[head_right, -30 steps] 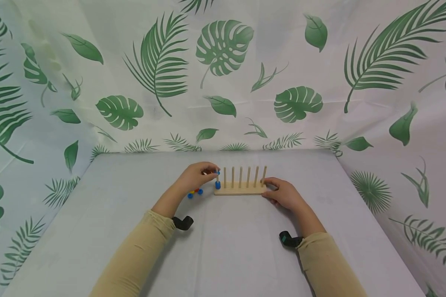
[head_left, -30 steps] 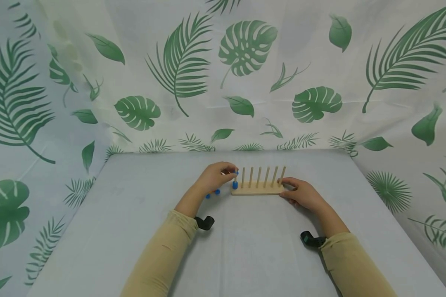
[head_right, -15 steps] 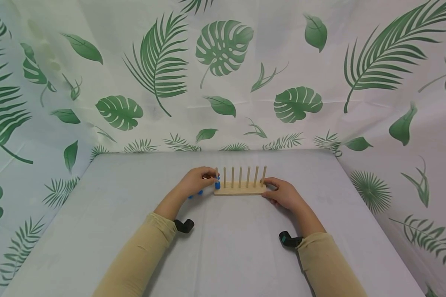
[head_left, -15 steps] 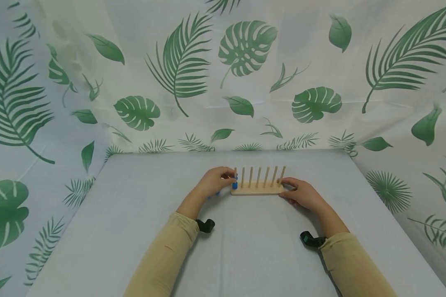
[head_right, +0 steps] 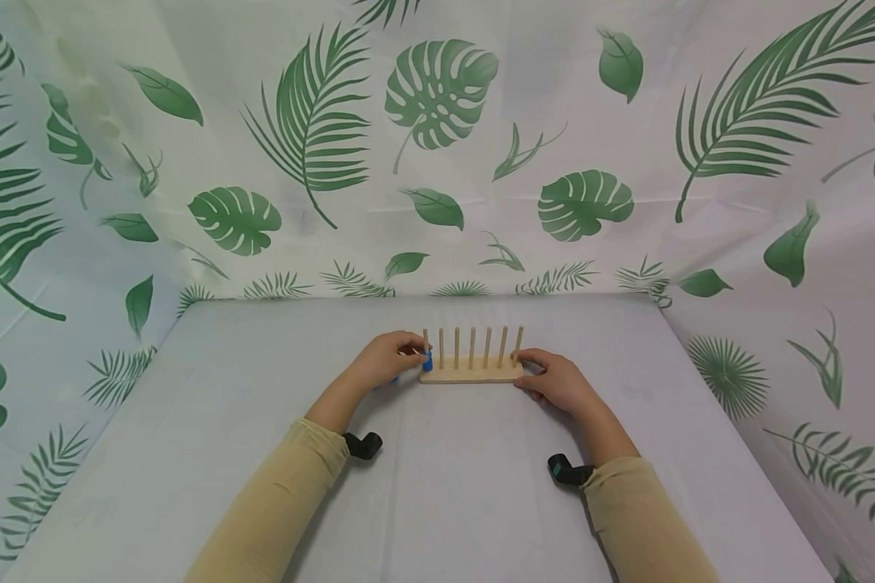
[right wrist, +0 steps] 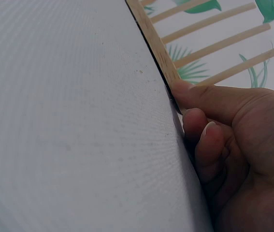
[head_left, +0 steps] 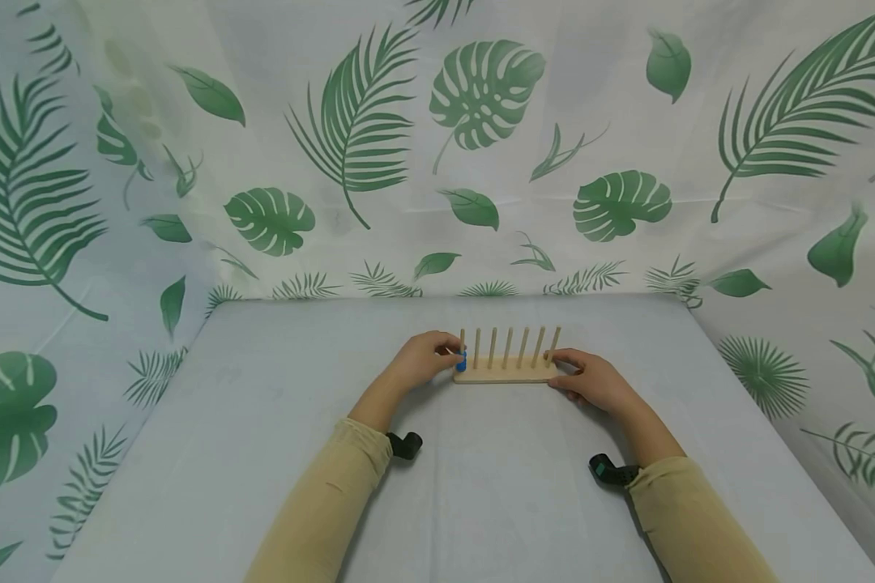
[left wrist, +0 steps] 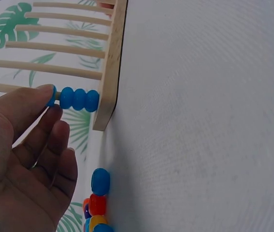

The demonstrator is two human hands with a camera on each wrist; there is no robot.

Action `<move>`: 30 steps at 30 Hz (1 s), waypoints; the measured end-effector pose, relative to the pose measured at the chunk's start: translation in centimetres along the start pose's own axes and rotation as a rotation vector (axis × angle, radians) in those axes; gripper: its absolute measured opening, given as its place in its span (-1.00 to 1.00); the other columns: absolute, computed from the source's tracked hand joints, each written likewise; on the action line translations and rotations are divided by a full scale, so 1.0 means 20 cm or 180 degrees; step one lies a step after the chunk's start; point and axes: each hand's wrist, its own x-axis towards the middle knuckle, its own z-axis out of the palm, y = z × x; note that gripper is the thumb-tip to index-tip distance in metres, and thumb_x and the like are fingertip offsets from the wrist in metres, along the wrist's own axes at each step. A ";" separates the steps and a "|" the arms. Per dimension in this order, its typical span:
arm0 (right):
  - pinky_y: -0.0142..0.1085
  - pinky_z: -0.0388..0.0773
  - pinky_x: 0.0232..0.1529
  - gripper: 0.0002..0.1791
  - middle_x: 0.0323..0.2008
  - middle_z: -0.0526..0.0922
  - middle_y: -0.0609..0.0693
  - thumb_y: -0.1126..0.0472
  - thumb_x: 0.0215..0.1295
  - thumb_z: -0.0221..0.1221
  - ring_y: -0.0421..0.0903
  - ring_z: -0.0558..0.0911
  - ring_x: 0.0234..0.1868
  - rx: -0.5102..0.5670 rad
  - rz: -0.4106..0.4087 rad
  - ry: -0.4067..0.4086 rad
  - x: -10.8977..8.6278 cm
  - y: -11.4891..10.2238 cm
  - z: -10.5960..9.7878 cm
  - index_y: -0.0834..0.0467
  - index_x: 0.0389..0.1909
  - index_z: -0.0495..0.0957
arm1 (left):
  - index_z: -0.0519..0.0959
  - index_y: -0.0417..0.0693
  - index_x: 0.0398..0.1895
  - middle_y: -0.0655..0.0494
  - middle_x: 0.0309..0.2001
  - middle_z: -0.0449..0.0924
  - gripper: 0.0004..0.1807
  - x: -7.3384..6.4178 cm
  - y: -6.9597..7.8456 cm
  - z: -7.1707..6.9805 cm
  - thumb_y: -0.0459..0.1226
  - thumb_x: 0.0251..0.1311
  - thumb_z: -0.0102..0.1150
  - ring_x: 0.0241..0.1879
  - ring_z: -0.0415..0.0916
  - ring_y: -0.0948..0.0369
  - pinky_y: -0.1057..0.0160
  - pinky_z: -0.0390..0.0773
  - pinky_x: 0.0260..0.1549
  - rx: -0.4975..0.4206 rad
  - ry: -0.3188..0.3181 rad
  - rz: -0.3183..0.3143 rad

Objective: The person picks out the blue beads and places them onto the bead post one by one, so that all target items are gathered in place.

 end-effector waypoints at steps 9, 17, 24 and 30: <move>-0.24 0.49 -0.49 -0.34 -0.57 0.58 -0.02 -0.02 0.30 0.29 -0.11 0.53 -0.54 -0.0026 -0.0001 -0.0019 0.00 0.00 0.00 0.07 0.38 0.37 | 0.65 0.14 0.01 0.17 -0.02 0.63 -0.74 0.00 0.01 0.00 -0.06 0.33 0.22 -0.04 0.54 0.20 0.25 0.56 -0.23 0.0035 -0.0008 -0.0021; -0.24 0.51 -0.48 -0.34 -0.59 0.57 -0.01 0.02 0.30 0.28 -0.09 0.53 -0.54 -0.0011 -0.0003 -0.0031 0.00 0.01 0.00 0.07 0.39 0.37 | 0.64 0.12 0.05 0.15 0.01 0.63 -0.72 -0.01 0.00 0.01 -0.06 0.33 0.21 -0.01 0.54 0.18 0.26 0.57 -0.23 0.0005 -0.0027 -0.0039; -0.24 0.50 -0.48 -0.35 -0.60 0.57 -0.02 0.02 0.30 0.29 -0.09 0.53 -0.54 0.0004 -0.0042 -0.0020 0.00 0.02 0.00 0.08 0.38 0.39 | 0.61 0.19 0.13 0.22 0.09 0.61 -0.67 -0.05 -0.01 -0.02 -0.06 0.34 0.19 0.05 0.53 0.19 0.22 0.59 -0.15 -0.0094 0.0102 -0.0128; -0.23 0.51 -0.46 -0.35 -0.60 0.58 -0.01 0.04 0.30 0.29 -0.08 0.53 -0.54 0.0022 -0.0045 -0.0032 0.00 0.03 0.00 0.08 0.38 0.38 | 0.63 0.17 0.10 0.26 0.03 0.61 -0.69 -0.09 -0.05 -0.08 -0.04 0.36 0.17 -0.03 0.53 0.23 0.20 0.59 -0.16 -0.0111 0.0249 -0.0097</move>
